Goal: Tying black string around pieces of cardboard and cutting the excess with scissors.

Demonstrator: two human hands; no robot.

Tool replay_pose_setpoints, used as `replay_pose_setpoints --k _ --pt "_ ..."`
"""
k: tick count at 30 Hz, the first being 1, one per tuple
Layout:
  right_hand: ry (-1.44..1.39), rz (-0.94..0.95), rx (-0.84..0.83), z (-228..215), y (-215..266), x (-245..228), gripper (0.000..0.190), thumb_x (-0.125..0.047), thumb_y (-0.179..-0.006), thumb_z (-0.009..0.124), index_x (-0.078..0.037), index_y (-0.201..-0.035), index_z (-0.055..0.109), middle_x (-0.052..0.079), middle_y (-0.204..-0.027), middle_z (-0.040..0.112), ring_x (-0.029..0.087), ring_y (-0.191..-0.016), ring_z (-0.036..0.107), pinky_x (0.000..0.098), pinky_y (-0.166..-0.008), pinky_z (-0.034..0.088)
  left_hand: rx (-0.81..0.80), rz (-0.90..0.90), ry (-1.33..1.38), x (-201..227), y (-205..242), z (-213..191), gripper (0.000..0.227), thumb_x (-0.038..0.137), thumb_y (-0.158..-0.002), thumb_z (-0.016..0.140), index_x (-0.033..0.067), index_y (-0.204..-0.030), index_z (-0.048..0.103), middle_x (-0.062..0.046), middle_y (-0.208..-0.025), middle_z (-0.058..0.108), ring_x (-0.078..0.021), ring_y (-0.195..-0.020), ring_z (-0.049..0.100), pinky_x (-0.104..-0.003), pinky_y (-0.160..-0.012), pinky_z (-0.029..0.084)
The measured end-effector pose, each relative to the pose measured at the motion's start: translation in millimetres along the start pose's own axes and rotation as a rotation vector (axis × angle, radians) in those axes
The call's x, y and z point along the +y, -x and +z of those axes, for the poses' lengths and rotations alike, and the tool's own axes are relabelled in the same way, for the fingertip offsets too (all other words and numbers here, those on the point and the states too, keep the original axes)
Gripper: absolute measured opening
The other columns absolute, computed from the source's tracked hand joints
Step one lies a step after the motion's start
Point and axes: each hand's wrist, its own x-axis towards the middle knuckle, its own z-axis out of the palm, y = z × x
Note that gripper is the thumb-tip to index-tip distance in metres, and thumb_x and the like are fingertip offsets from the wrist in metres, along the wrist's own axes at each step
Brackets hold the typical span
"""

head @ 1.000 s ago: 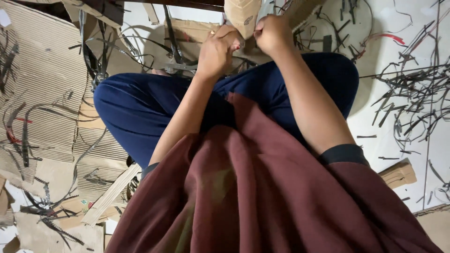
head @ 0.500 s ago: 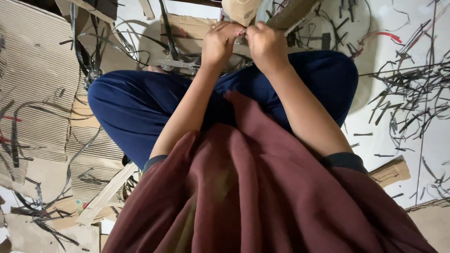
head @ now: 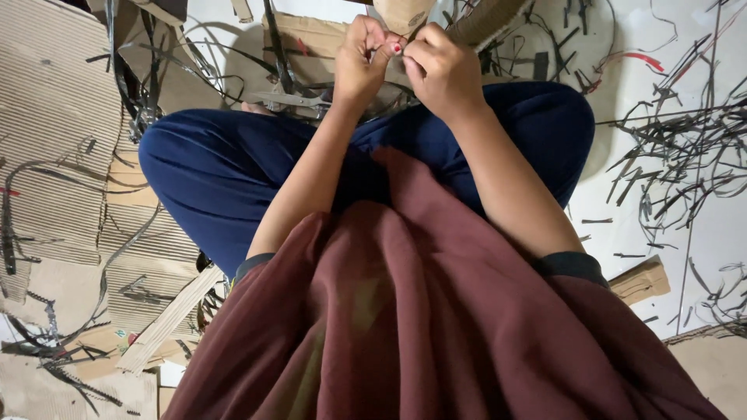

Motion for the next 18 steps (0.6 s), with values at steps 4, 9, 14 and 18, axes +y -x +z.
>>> replay_pose_setpoints --k 4,9,14,18 --pt "0.044 -0.032 0.103 -3.8 -6.8 -5.8 0.006 -0.005 -0.089 0.080 -0.008 -0.086 0.076 -0.001 -0.090 0.064 0.017 -0.057 0.054 0.0293 -0.053 0.045 -0.007 -0.010 0.110 -3.5 -0.8 -0.6 0.029 -0.011 -0.092 0.070 0.0055 -0.105 0.049 -0.006 -0.094 0.075 -0.0111 -0.088 0.073 -0.023 -0.080 0.056" --pt "0.107 -0.106 0.195 -8.0 -17.3 -11.7 0.011 -0.003 -0.086 0.082 -0.007 -0.081 0.074 -0.001 -0.092 0.063 0.017 -0.068 0.057 0.0293 -0.060 0.048 0.000 0.039 0.088 5.7 0.0 -3.0 0.032 -0.013 -0.092 0.069 0.0064 -0.105 0.047 -0.005 -0.095 0.074 -0.0099 -0.088 0.072 -0.022 -0.079 0.054" --pt "0.064 -0.106 0.183 -11.9 -19.4 -16.0 0.006 -0.002 -0.085 0.081 -0.004 -0.085 0.076 0.001 -0.104 0.066 0.019 -0.074 0.063 0.0306 -0.064 0.052 0.017 0.032 0.085 6.7 0.0 -2.9 0.032 -0.011 -0.092 0.070 0.0071 -0.104 0.046 -0.006 -0.094 0.075 -0.0108 -0.088 0.073 -0.022 -0.079 0.054" --pt "-0.034 -0.158 0.113 -7.4 -19.2 -13.2 0.005 0.004 -0.089 0.075 0.000 -0.088 0.072 0.005 -0.112 0.068 0.019 -0.076 0.066 0.0304 -0.068 0.055 -0.020 0.060 0.047 16.2 -0.9 -4.8 0.032 -0.014 -0.089 0.066 0.0078 -0.104 0.047 -0.004 -0.092 0.072 -0.0115 -0.088 0.072 -0.023 -0.081 0.052"
